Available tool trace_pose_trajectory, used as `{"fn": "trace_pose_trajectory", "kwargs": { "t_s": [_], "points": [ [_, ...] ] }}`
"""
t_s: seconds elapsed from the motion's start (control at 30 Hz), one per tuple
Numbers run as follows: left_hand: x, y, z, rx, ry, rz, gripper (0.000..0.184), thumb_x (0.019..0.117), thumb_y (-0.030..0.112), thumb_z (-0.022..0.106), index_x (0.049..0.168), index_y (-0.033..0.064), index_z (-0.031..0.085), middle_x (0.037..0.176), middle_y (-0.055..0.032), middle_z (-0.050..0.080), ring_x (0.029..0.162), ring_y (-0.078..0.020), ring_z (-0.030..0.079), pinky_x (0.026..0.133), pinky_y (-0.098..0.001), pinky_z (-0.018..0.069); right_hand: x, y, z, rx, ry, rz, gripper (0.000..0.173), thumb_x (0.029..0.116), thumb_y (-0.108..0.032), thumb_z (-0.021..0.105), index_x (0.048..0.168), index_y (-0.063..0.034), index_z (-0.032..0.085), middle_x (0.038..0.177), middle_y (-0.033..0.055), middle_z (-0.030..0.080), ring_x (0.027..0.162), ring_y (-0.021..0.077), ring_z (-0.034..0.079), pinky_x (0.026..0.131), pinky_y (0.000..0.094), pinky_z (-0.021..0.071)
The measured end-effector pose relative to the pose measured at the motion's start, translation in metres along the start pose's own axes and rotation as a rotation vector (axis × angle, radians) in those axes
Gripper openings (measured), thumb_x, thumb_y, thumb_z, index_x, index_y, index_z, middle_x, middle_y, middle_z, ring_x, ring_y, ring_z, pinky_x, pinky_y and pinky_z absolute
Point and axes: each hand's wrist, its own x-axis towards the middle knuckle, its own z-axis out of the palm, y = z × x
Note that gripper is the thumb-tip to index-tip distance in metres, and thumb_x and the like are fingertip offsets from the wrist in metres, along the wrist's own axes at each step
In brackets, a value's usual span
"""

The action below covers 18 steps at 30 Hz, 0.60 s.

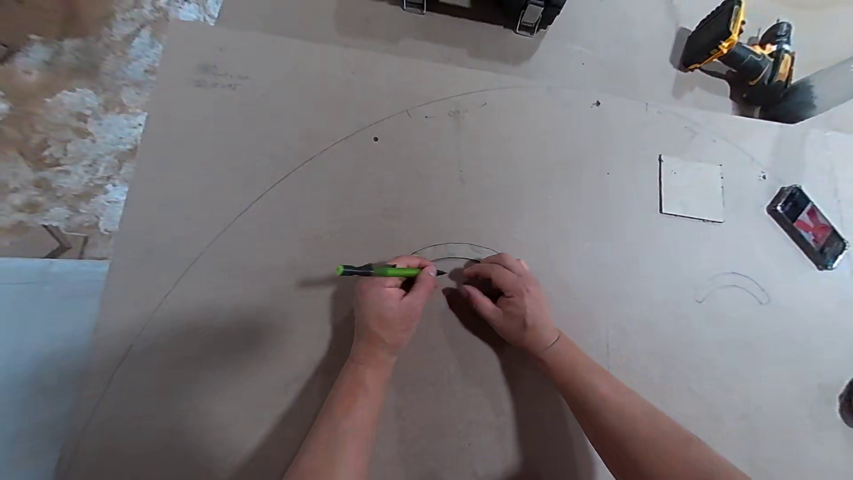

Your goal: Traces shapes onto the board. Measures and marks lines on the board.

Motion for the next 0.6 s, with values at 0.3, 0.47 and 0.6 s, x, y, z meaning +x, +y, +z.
{"fn": "trace_pose_trajectory", "kwargs": {
  "t_s": [0.3,0.47,0.6],
  "points": [
    [-0.052,-0.02,-0.038,-0.102,0.164,-0.024,0.019,0.0991,0.018,0.06,0.102,0.0022,0.069,0.079,-0.0011,0.074,0.063,-0.0098,0.07,0.056,-0.0239,0.0593,-0.109,0.034,-0.08,0.191,0.179,0.366,0.016,0.0975,-0.027,0.068,0.106,-0.0146,0.073,0.103,-0.0016,0.069,0.081,0.0091,0.067,0.069,0.0281,0.0615],
    [-0.056,-0.018,-0.036,-0.159,0.21,-0.063,0.021,0.1006,0.016,0.056,0.104,-0.0014,0.068,0.08,-0.0041,0.074,0.065,-0.0119,0.07,0.06,-0.0248,0.0603,-0.217,0.054,-0.14,0.101,0.221,0.467,0.019,0.0997,-0.03,0.064,0.108,-0.014,0.072,0.102,-0.0018,0.07,0.081,0.0083,0.067,0.069,0.0275,0.0607],
    [-0.073,-0.019,-0.033,-0.154,0.29,-0.104,0.021,0.101,0.016,0.058,0.106,-0.003,0.067,0.08,-0.0046,0.074,0.065,-0.0126,0.071,0.06,-0.0267,0.0611,-0.238,0.058,-0.151,0.143,0.188,0.415,0.016,0.0984,-0.024,0.065,0.109,-0.0135,0.072,0.106,-0.0006,0.071,0.087,0.0079,0.069,0.074,0.0275,0.062]
  ]
}}
